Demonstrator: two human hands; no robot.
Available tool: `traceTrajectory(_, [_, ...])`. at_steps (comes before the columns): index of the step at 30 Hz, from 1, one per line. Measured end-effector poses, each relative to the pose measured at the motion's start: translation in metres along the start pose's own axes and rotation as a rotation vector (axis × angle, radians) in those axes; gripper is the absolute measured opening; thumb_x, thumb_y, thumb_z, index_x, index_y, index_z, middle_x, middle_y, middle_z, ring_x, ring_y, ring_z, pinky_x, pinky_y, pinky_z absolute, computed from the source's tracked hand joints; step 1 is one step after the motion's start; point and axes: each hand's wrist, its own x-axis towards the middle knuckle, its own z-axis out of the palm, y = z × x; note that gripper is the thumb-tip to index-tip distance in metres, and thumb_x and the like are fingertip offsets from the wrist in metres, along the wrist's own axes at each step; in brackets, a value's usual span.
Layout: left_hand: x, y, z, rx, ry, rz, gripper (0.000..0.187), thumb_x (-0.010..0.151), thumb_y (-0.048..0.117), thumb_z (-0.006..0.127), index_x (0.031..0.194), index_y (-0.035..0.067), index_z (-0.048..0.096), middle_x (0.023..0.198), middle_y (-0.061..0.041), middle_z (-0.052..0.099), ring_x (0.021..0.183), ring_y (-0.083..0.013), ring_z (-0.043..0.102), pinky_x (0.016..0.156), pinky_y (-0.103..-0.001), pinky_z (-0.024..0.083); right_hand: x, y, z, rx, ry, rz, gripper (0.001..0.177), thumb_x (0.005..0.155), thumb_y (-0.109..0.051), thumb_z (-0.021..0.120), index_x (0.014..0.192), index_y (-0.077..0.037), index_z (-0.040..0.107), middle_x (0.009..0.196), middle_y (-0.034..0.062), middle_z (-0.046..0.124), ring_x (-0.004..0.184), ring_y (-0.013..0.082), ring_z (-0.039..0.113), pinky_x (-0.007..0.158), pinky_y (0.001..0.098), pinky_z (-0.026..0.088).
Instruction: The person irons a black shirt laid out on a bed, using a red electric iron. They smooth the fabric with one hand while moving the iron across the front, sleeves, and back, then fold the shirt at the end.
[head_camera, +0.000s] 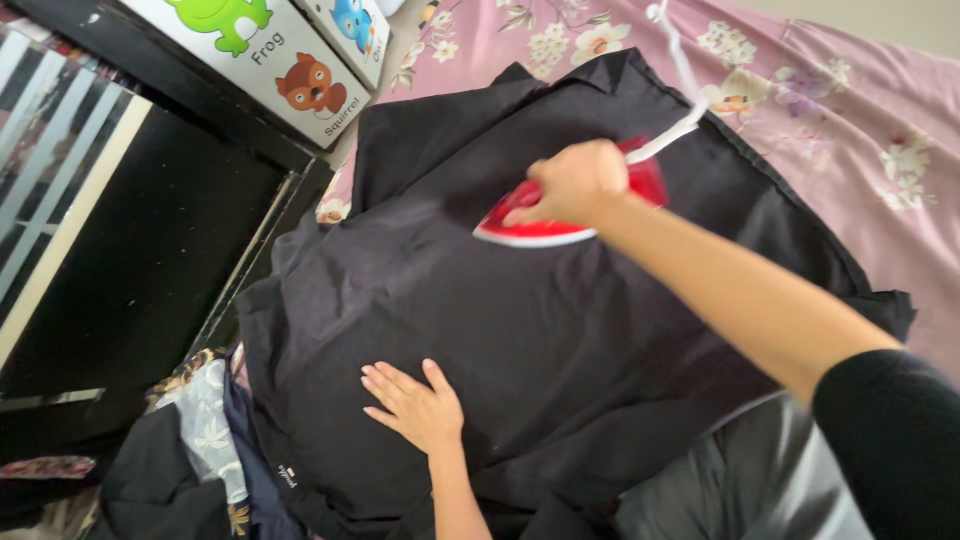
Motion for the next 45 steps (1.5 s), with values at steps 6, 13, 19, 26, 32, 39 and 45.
traceTrajectory(6, [0.000,0.000,0.002,0.002,0.013,0.006,0.082,0.104,0.052,0.038,0.159,-0.007,0.027,0.169,-0.023,0.022,0.158,-0.0350,0.017,0.122,-0.063,0.012,-0.023,0.154,-0.010,-0.121,0.113,0.346,0.095,0.060,-0.105,0.055,0.117,-0.032,0.077,0.093,0.0068,0.078,0.086,0.0274,0.074,0.066,0.0403,0.053])
traceTrajectory(13, [-0.001,0.001,0.001,-0.044,0.018,-0.003,0.082,0.103,0.053,0.039,0.158,-0.007,0.027,0.169,-0.023,0.022,0.157,-0.0348,0.017,0.122,-0.064,0.012,-0.046,0.227,0.009,-0.061,0.215,0.403,0.092,0.059,-0.106,0.056,0.108,-0.034,0.083,0.091,0.0005,0.077,0.085,0.0238,0.073,0.072,0.0404,0.052])
traceTrajectory(19, [-0.001,0.004,-0.002,-0.059,0.058,-0.010,0.083,0.102,0.051,0.044,0.158,-0.008,0.029,0.168,-0.024,0.024,0.157,-0.0366,0.020,0.122,-0.064,0.013,-0.041,0.149,-0.003,-0.252,0.174,0.294,0.102,0.048,-0.111,0.055,0.116,-0.039,0.079,0.096,0.0062,0.076,0.088,0.0238,0.073,0.078,0.0410,0.051])
traceTrajectory(26, [-0.009,-0.002,0.003,-0.197,0.247,-0.072,0.080,0.098,0.038,0.059,0.154,-0.012,0.029,0.162,-0.033,0.028,0.153,-0.0494,0.023,0.124,-0.064,0.016,-0.020,-0.033,0.001,0.038,-0.015,0.061,0.088,0.052,-0.096,0.065,0.113,-0.033,0.078,0.093,0.0046,0.077,0.091,0.0268,0.074,0.076,0.0411,0.056])
traceTrajectory(32, [-0.009,-0.005,0.007,-0.210,0.241,-0.104,0.078,0.096,0.028,0.061,0.153,-0.015,0.029,0.163,-0.036,0.026,0.154,-0.0500,0.021,0.125,-0.063,0.016,-0.013,-0.155,0.025,0.042,0.082,-0.233,0.080,0.066,-0.091,0.063,0.094,-0.018,0.078,0.079,0.0075,0.075,0.079,0.0263,0.074,0.078,0.0396,0.053])
traceTrajectory(39, [-0.007,-0.003,0.005,-0.171,0.194,-0.129,0.077,0.093,0.027,0.062,0.150,-0.016,0.033,0.162,-0.034,0.027,0.154,-0.0475,0.021,0.125,-0.060,0.015,-0.007,-0.140,0.018,0.121,0.014,-0.148,0.075,0.067,-0.086,0.067,0.096,-0.019,0.078,0.085,0.0084,0.076,0.085,0.0282,0.074,0.071,0.0413,0.055])
traceTrajectory(45, [-0.008,-0.008,0.010,-0.104,0.207,-0.107,0.078,0.095,0.029,0.061,0.153,-0.015,0.033,0.163,-0.034,0.030,0.155,-0.0480,0.023,0.126,-0.061,0.015,-0.014,-0.019,0.004,0.046,0.029,0.068,0.080,0.064,-0.092,0.064,0.105,-0.024,0.077,0.092,0.0093,0.076,0.090,0.0289,0.074,0.070,0.0436,0.057])
